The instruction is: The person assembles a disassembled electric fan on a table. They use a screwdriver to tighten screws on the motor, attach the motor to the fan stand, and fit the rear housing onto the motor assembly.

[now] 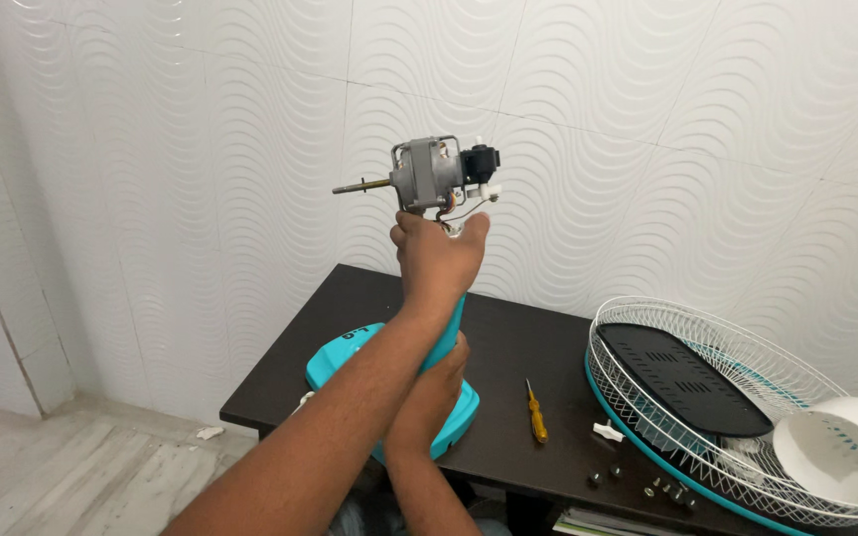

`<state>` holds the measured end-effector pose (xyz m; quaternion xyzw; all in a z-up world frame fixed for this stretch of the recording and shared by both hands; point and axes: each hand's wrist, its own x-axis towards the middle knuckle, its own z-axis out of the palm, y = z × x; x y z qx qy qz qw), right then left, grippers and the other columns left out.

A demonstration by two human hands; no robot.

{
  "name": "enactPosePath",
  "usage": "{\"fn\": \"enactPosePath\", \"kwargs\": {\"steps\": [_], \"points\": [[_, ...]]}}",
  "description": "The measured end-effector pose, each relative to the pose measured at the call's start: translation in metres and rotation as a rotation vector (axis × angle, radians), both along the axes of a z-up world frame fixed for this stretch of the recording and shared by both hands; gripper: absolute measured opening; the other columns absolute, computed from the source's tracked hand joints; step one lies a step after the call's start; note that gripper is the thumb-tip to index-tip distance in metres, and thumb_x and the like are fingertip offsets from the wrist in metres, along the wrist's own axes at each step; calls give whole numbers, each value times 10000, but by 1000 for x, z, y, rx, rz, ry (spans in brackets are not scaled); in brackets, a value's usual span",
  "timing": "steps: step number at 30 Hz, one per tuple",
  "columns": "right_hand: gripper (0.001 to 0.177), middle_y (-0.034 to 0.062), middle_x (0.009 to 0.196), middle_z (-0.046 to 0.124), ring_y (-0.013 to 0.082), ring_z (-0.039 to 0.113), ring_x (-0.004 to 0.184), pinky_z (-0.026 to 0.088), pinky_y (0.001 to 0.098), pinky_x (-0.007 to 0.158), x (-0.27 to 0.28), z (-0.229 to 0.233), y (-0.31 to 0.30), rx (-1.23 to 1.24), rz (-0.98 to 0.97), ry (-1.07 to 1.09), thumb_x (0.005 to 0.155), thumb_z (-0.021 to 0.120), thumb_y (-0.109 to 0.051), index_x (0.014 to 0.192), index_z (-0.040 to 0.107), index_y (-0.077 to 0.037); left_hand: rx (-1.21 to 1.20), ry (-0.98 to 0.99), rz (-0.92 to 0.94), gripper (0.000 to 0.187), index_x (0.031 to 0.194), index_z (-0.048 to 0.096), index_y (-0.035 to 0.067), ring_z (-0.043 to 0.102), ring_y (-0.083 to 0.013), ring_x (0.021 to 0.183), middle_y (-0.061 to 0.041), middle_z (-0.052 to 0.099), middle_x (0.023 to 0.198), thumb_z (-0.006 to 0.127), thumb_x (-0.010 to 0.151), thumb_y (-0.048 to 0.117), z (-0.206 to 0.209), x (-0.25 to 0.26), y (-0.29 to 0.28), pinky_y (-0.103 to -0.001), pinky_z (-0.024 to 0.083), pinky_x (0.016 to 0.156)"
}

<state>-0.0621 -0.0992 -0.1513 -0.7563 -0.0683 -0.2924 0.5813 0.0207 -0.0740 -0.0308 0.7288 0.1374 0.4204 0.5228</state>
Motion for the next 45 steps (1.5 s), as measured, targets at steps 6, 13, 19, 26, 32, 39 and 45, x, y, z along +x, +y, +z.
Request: {"fn": "enactPosePath", "kwargs": {"steps": [6,13,19,26,32,39,45], "points": [[623,163,1255,633,313,616,1203,437,459,1027,-1,3,2,-47,-17,47,887,711,-322,1357,455,-2,26,-26,137,1062,1417,239,-202,630,-437,1086,-325,447,1309,861,682,247,-1,-20,-12,-445,570,877],[731,216,1244,609,372,597,1161,451,473,965,7,-8,4,4,-24,-147,801,815,-340,1317,455,31,100,-74,64,716,1291,396,-105,661,-441,992,-277,489,1237,769,735,148,-7,-4,4,-472,569,830],[711,207,1171,649,324,690,1031,560,435,888,47,-15,-22,-159,264,57,727,876,-387,1208,517,-5,166,-145,-320,557,1189,576,-65,668,-296,915,-189,650,1054,775,719,157,-17,14,51,-381,559,786],[921,173,1215,629,292,671,1054,563,420,869,62,-9,-25,-181,632,124,620,848,-281,1402,422,-47,47,-26,-806,653,1317,540,28,664,-154,783,-71,672,910,747,707,136,-6,10,85,-335,550,709],[895,159,1075,730,295,746,930,582,397,846,56,8,-22,-519,476,249,559,883,-450,1298,578,-47,79,19,-956,566,1277,598,-7,691,-161,842,-98,706,939,743,750,143,2,-3,96,-323,571,765],[794,192,948,749,336,754,848,588,423,781,30,-1,-6,-405,289,192,638,824,-472,1222,579,8,279,138,-693,434,1053,713,19,685,-158,823,-110,730,930,836,640,71,19,3,92,-330,540,727],[793,196,960,750,345,748,865,578,428,789,28,-5,-6,-408,242,171,656,825,-473,1226,582,22,201,95,-618,419,972,728,1,714,-156,640,-105,743,753,880,637,203,8,5,71,-331,586,579]]}}
